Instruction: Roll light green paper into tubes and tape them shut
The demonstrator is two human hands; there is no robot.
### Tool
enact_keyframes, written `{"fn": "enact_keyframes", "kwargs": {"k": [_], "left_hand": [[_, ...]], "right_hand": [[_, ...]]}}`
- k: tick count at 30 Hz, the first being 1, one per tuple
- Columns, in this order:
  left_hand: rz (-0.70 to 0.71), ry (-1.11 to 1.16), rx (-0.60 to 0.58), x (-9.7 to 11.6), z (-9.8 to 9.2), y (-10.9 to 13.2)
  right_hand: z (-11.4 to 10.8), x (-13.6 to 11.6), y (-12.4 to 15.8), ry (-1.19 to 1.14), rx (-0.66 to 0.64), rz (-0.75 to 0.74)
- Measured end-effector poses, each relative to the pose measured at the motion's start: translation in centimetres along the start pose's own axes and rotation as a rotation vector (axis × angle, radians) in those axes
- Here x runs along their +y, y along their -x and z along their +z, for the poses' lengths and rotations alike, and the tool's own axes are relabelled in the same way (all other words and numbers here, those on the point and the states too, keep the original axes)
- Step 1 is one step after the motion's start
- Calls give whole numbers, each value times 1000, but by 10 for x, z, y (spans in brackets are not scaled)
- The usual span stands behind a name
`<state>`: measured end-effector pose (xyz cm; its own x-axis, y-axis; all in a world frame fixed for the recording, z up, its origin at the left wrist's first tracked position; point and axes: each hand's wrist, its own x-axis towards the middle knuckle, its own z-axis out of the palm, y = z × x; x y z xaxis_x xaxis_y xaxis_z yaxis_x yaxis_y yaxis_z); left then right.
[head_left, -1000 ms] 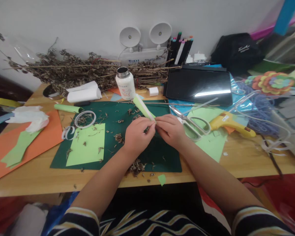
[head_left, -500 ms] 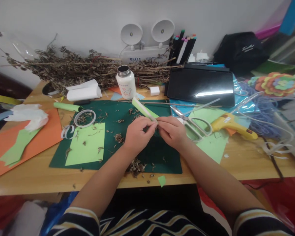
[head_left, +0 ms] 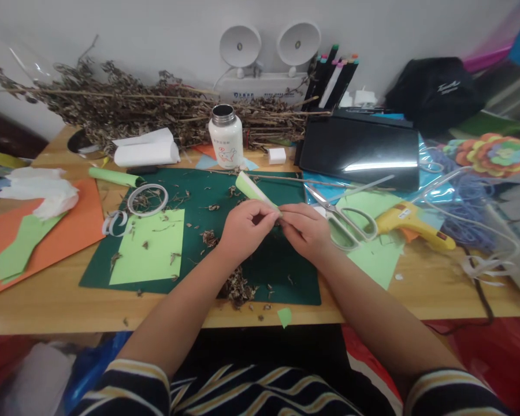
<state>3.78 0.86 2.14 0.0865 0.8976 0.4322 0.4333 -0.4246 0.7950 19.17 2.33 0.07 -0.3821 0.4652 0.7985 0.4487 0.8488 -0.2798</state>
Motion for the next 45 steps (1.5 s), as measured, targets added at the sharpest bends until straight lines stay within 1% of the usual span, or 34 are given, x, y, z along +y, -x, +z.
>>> {"fn": "enact_keyframes", "kwargs": {"k": [4,10,16,20,25,27,29,30,33,35,36,37,39,41,42,45], "left_hand": [[-62,68,8,-4,1,1],[-75,175,-15,-4,3,2],[-57,188,5,-4,3,2],[-77,207,6,-5,3,2],[-87,165,-21,-4,4,1],[-76,152,-11,-4,4,1],[-21,97,-11,-5,3,2],[30,32,-20,-6,2,2],[204,-318,6,-7,-4,2],[275,-543,71,-7,-8,2],[300,-610,89,-6,-10,2],[323,-640,86,-5,-11,2],[354,-628,29,-4,-12,2],[348,-595,-33,-3,-12,2],[339,-589,-43,-2,-12,2],[371,-626,5,1,-11,4]], "right_hand": [[-1,0,0,-30,3,-7],[-2,-3,0,-33,-6,67],[-2,-6,0,-75,-25,95],[-2,-6,-1,-76,-24,98],[-4,-5,-3,-101,-51,40],[-5,-5,-3,-119,-64,33],[-6,-5,-2,-140,-61,71],[-6,-5,-2,-152,-56,97],[-7,-5,-2,-190,-44,168],[-7,-5,-2,-221,-43,203],[-7,-4,-2,-239,-44,220],[-7,-4,-2,-258,-47,236],[-6,-4,-3,-296,-41,261],[-6,-4,-3,-325,-34,275],[-5,-5,-3,-336,-34,279],[-5,-6,-4,-350,-30,303]]}}
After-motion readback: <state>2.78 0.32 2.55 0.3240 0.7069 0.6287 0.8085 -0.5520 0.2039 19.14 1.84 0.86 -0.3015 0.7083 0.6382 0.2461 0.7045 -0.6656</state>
